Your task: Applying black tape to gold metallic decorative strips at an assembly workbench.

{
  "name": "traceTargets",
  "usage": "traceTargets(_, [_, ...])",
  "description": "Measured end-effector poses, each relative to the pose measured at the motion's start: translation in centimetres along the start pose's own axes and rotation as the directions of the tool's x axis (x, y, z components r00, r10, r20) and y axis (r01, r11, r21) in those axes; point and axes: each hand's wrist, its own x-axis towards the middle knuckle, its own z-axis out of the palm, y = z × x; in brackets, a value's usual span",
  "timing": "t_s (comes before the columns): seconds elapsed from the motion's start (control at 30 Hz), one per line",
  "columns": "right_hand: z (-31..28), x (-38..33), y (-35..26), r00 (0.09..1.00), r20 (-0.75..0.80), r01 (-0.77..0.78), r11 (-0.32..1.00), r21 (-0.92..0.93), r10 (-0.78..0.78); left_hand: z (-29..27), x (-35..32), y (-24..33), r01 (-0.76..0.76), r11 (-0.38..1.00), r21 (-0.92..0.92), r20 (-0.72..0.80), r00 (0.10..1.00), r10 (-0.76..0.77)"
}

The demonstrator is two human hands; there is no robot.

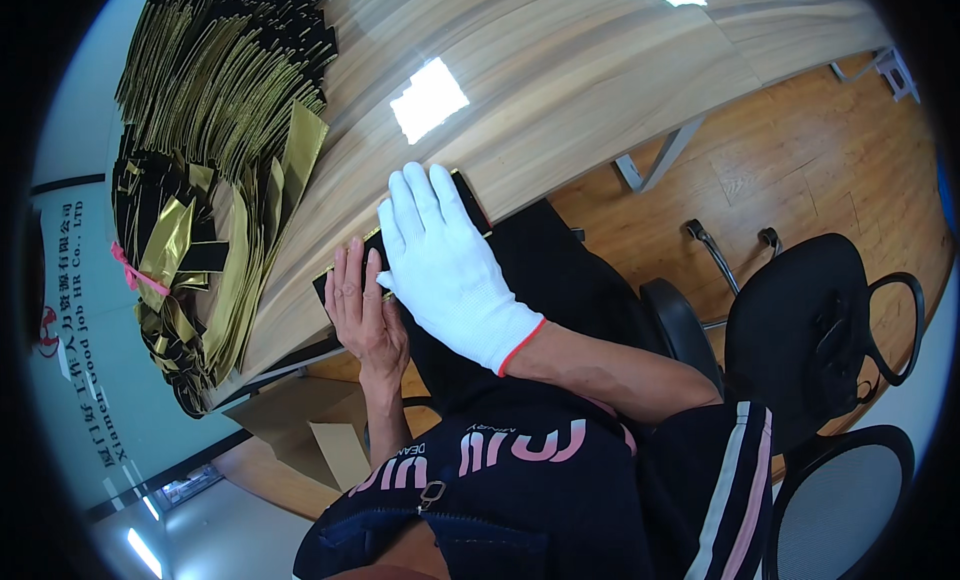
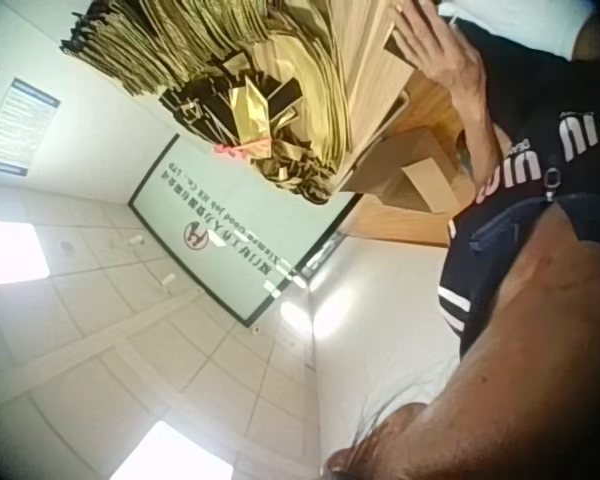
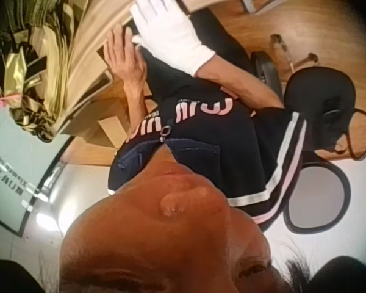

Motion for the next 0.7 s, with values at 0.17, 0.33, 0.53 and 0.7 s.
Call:
traceTargets(0.17, [-1.2, 0.3, 0.3, 0.999, -0.020, -0.033, 0.998, -0.047, 0.032, -0.1, -0.1, 0.1, 0.004, 1.000, 0.017, 0.012, 1.000, -0.005])
traceTargets(0.33, [0.0, 0.2, 0.5, 0.998, 0.018, -0.053, 0.995, -0.079, 0.054, 0.2, -0.1, -0.1, 0.006, 1.000, -0.014, -0.021, 1.000, -0.006])
traceTargets(0.53, [0.3, 0.0, 0.7, 0.999, 0.017, -0.033, 0.996, -0.081, 0.035, 0.3, -0.2, -0.1, 0.004, 1.000, -0.014, -0.027, 1.000, -0.004])
traceTargets(0.7, [0.5, 0.0, 0.7, 0.999, 0.009, -0.041, 0.998, -0.053, 0.041, 0.4, -0.2, -0.1, 0.002, 1.000, -0.023, -0.033, 0.999, -0.002])
